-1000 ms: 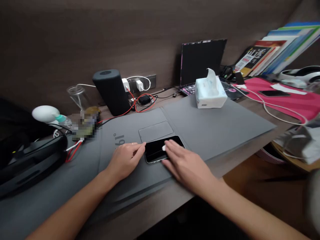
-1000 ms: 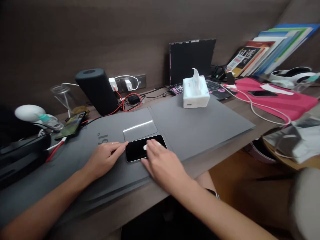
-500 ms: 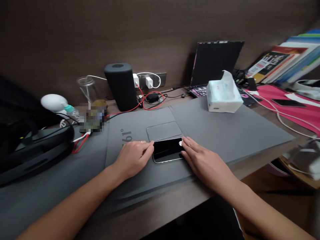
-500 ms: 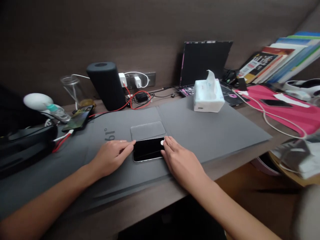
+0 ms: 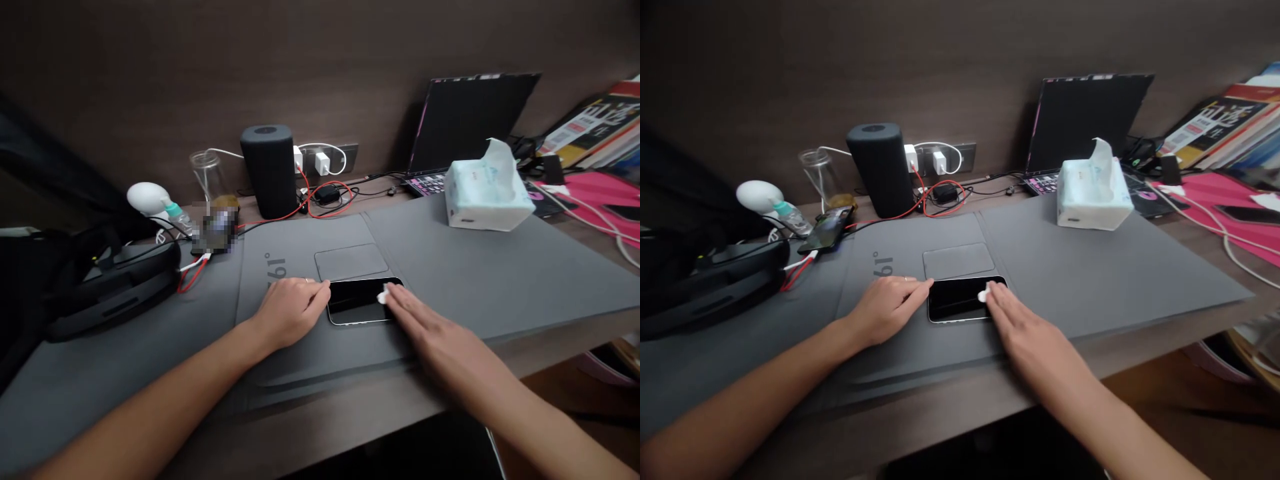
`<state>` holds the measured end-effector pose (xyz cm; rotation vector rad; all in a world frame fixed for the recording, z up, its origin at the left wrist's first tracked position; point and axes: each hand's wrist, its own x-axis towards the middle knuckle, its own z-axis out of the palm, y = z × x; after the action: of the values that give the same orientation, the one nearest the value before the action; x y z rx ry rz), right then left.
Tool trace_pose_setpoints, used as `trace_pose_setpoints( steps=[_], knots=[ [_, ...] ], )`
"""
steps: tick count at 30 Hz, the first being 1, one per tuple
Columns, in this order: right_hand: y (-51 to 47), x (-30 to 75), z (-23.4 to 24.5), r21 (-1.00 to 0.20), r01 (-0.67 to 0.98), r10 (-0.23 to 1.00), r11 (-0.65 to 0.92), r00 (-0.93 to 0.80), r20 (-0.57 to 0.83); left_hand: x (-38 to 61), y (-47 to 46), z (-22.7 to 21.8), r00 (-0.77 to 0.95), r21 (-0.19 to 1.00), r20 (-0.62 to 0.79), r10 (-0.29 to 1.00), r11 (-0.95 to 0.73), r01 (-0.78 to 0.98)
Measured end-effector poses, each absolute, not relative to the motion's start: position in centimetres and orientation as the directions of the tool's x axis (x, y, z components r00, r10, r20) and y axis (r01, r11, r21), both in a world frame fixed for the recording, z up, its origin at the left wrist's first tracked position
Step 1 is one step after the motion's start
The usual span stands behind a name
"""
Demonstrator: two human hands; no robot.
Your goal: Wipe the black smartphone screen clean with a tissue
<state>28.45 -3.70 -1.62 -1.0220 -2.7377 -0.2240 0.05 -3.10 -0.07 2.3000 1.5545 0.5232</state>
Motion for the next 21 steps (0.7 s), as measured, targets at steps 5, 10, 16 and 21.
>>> trace_pose_setpoints(
  steps=[5, 10, 16, 21],
  knots=[
    [-1.9, 27.1, -1.2, -0.012, 0.629, 0.616, 0.778, -0.758, 0.211, 0.0, -3.0, -0.1, 0.343, 0.441, 0.125, 0.931, -0.362, 0.821],
    [-3.1, 20.7, 0.0, -0.08, 0.525, 0.531, 0.847, -0.831, 0.167, -0.3, -3.1, -0.2, 0.367, 0.468, 0.087, 0.926, -0.363, 0.805],
    [-5.2, 22.8, -0.5, -0.004, 0.465, 0.457, 0.885, -0.868, 0.193, -0.6, -3.2, -0.5, 0.364, 0.535, 0.081, 0.928, -0.348, 0.77],
    [-4.1, 28.8, -0.5, -0.059, 0.616, 0.618, 0.786, -0.776, 0.13, -0.4, -3.2, -0.5, 0.345, 0.521, 0.081, 0.935, -0.335, 0.785]
  ],
)
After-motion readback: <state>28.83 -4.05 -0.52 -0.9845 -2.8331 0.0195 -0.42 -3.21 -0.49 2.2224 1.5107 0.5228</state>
